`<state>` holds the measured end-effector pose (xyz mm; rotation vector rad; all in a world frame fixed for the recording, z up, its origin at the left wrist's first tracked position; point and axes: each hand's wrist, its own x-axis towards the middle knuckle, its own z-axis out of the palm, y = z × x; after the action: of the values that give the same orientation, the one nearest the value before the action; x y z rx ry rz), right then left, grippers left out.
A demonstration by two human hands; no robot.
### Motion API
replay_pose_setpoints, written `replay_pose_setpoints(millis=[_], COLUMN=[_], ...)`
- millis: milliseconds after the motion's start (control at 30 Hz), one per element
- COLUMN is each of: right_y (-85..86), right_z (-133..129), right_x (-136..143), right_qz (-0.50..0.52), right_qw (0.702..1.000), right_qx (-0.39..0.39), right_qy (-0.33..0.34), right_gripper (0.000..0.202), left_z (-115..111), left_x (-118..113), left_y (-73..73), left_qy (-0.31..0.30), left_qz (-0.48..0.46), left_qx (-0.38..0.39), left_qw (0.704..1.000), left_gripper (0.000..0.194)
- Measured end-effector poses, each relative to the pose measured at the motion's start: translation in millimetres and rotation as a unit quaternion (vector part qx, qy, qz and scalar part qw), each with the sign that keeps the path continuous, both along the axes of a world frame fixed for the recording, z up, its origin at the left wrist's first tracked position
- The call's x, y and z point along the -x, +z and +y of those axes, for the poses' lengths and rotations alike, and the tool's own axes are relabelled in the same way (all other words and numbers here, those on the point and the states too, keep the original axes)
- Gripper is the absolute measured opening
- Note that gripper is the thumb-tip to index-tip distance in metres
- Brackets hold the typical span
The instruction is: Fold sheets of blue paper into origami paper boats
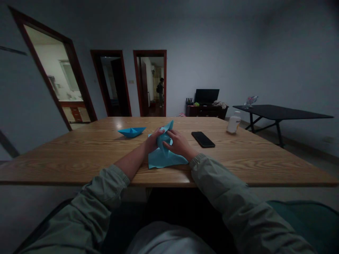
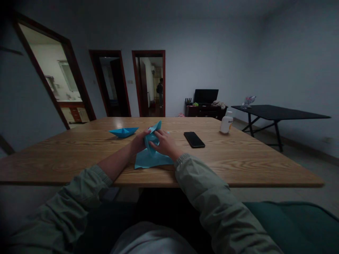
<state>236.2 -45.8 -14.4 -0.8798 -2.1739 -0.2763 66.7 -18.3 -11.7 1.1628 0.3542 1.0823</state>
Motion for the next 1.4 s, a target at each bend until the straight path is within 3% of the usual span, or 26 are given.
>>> replay_pose_setpoints(millis=[233, 367, 633, 833, 1200, 1400], right_y=[0.6, -0.6, -0.6, -2.2, -4.0, -2.5], right_z=[-1.2, 1.4, 2.3, 5.0, 5.3, 3.8], right_x=[0.1, -0.4, 0.2, -0.7, -1.5, -0.1], right_qz=[-0.024, -0.025, -0.025, -0.012, 0.025, 0.033], right_qw=[1.0, 0.999, 0.999, 1.0, 0.999, 0.999], right_qx=[-0.01, -0.014, -0.025, -0.021, -0.013, -0.006], right_qy=[-0.009, -0.015, -0.021, -0.003, 0.015, 0.039], right_gripper=[0.033, 0.029, 0.032, 0.03, 0.021, 0.021], left_z=[4.9, 6.4, 6.3, 4.0, 2.6, -3.3], left_x=[-2.0, -4.6, -7.8, -9.3, -8.0, -6.1], left_y=[-2.4, -2.2, -0.5, 0.7, 3.4, 3.3], left_qy=[0.035, 0.051, 0.084, 0.122, 0.043, 0.011], left_qz=[-0.021, -0.047, -0.047, -0.044, -0.048, -0.057], left_qx=[0.002, 0.042, 0.071, 0.03, 0.094, 0.061], left_qw=[0.999, 0.997, 0.993, 0.991, 0.994, 0.996], left_gripper=[0.03, 0.023, 0.025, 0.02, 0.03, 0.024])
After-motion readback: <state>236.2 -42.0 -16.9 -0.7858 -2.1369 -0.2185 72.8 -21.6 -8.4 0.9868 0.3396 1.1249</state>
